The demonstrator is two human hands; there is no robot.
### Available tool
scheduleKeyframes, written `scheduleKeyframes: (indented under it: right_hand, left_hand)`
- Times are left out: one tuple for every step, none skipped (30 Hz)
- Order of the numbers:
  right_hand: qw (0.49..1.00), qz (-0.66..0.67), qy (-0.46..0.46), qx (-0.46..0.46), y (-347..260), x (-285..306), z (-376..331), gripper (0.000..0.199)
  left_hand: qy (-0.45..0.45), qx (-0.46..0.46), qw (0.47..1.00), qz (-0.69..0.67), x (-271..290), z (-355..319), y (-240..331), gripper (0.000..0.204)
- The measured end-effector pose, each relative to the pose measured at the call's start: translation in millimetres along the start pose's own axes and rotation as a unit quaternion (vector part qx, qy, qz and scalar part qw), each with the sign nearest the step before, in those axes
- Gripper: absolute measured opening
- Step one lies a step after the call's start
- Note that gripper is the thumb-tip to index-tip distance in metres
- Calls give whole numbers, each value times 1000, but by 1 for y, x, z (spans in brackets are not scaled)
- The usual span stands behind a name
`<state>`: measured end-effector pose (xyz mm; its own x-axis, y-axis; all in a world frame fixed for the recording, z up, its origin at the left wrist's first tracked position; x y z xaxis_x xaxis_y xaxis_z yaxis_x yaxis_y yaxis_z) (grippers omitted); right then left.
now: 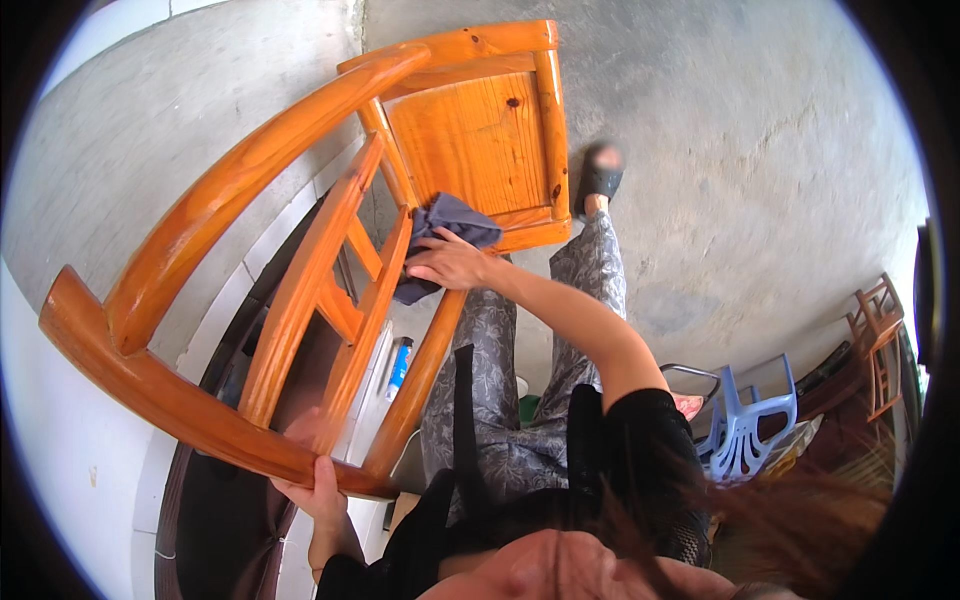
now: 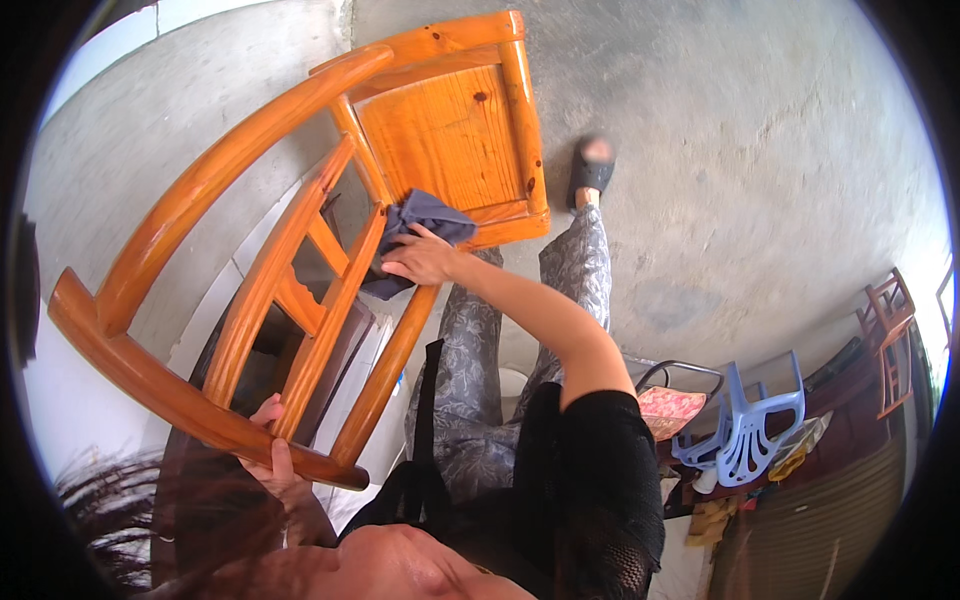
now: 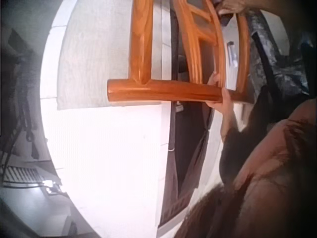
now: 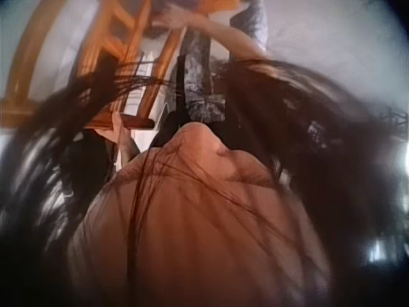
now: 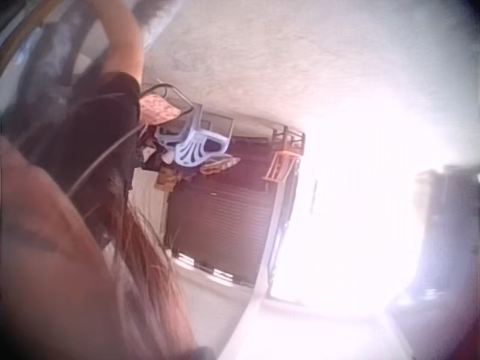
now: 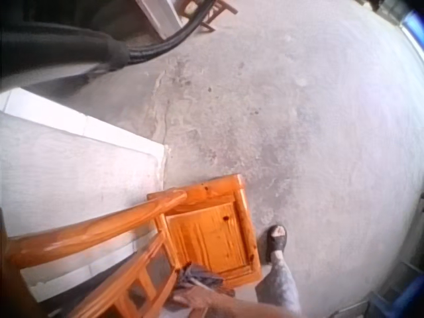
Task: The person wipes down several wooden chairs with a cloth, cleaning the seats and frames of the chairs individually.
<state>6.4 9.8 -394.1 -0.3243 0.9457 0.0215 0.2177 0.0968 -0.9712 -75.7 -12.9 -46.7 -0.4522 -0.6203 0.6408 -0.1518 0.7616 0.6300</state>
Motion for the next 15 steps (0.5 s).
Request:
scheduleKeyframes:
  right_hand:
    - [997, -60, -34, 26, 0, 0, 5, 41]
    - [989, -120, -66, 51, 3, 0, 8, 39]
    - [986, -135, -45, 89, 14, 4, 5, 35]
    - [976, -177, -15, 125, 20, 16, -9, 31]
    - [968, -197, 33, 154, 32, 27, -28, 28]
    - [956, -219, 78, 181, 43, 38, -49, 25]
    - [955, -244, 72, 153, 48, 54, -64, 22]
    - [953, -271, 69, 118, 51, 68, -82, 21]
    - [945, -311, 52, 87, 65, 75, -106, 22]
    - [934, -352, 34, 57, 78, 83, -131, 24]
    - [933, -357, 39, 29, 83, 95, -148, 29]
    - [930, -364, 45, -3, 85, 107, -164, 34]
    - [927, -361, 77, -71, 109, 114, -181, 30]
    - [916, -358, 114, -140, 130, 121, -194, 27]
    - [888, -265, 283, -246, 124, 153, -206, 26]
  left_hand:
    - [7, 2, 1000, 3, 2, 1, -2, 42]
    - [13, 4, 1000, 7, 4, 2, -5, 41]
    - [19, 6, 1000, 10, 6, 3, -6, 41]
    - [21, 16, 999, 21, 11, 5, -8, 40]
    - [28, 23, 999, 30, 13, 5, -9, 40]
    - [34, 31, 998, 35, 13, 6, -12, 39]
    - [17, 15, 1000, 10, 10, 7, -13, 39]
    - [10, 15, 1000, 0, 11, 8, -17, 39]
    - [8, 16, 1000, -5, 12, 7, -17, 40]
    - [7, 16, 1000, -12, 13, 4, -18, 40]
    - [-1, 21, 1000, -10, 10, 2, -17, 40]
    - [-13, 24, 1000, -12, 8, 3, -15, 40]
    - [-25, 25, 999, -12, 7, 3, -12, 40]
    - [-26, 24, 999, -19, 8, 4, -13, 39]
    - [-18, 20, 999, -24, 9, 3, -15, 39]
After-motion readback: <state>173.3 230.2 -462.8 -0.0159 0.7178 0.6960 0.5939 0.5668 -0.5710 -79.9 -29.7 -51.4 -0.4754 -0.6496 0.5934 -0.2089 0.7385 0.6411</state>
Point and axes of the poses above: each hand's wrist, its own z-axis towards the middle knuckle, its own x-axis out of the back of the hand, y = z × x, the point moved 7 cm from there along z, towards the middle knuckle, and after that the axes turned 2 degrees about y, right-handed, at the moved point
